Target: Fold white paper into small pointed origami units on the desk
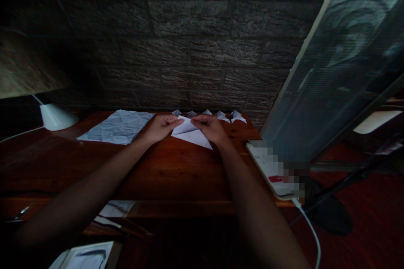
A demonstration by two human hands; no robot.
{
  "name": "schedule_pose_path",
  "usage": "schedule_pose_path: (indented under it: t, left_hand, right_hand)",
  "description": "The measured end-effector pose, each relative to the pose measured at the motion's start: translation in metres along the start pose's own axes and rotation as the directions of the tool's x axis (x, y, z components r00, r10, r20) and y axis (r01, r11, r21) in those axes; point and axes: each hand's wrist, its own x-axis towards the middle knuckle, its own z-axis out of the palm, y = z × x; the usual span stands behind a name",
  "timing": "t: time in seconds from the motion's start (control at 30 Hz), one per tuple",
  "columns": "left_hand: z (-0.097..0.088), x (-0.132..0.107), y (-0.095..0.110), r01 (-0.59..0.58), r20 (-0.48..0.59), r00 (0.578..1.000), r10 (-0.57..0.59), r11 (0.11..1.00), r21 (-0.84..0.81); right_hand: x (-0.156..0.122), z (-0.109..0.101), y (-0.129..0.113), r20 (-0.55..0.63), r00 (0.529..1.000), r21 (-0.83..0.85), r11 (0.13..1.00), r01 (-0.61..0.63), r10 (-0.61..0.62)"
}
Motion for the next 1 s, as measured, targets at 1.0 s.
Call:
schedule_pose_path:
  t: [1.0]
  left_hand:
    - [0.000,0.004,-0.013,0.068,-0.095,0.991,-0.091,0.971,-0.228]
  right_hand:
    - [-0.005,0.006,-0.013,0.112,0.991,-0.031,0.997,0.073,-0.069]
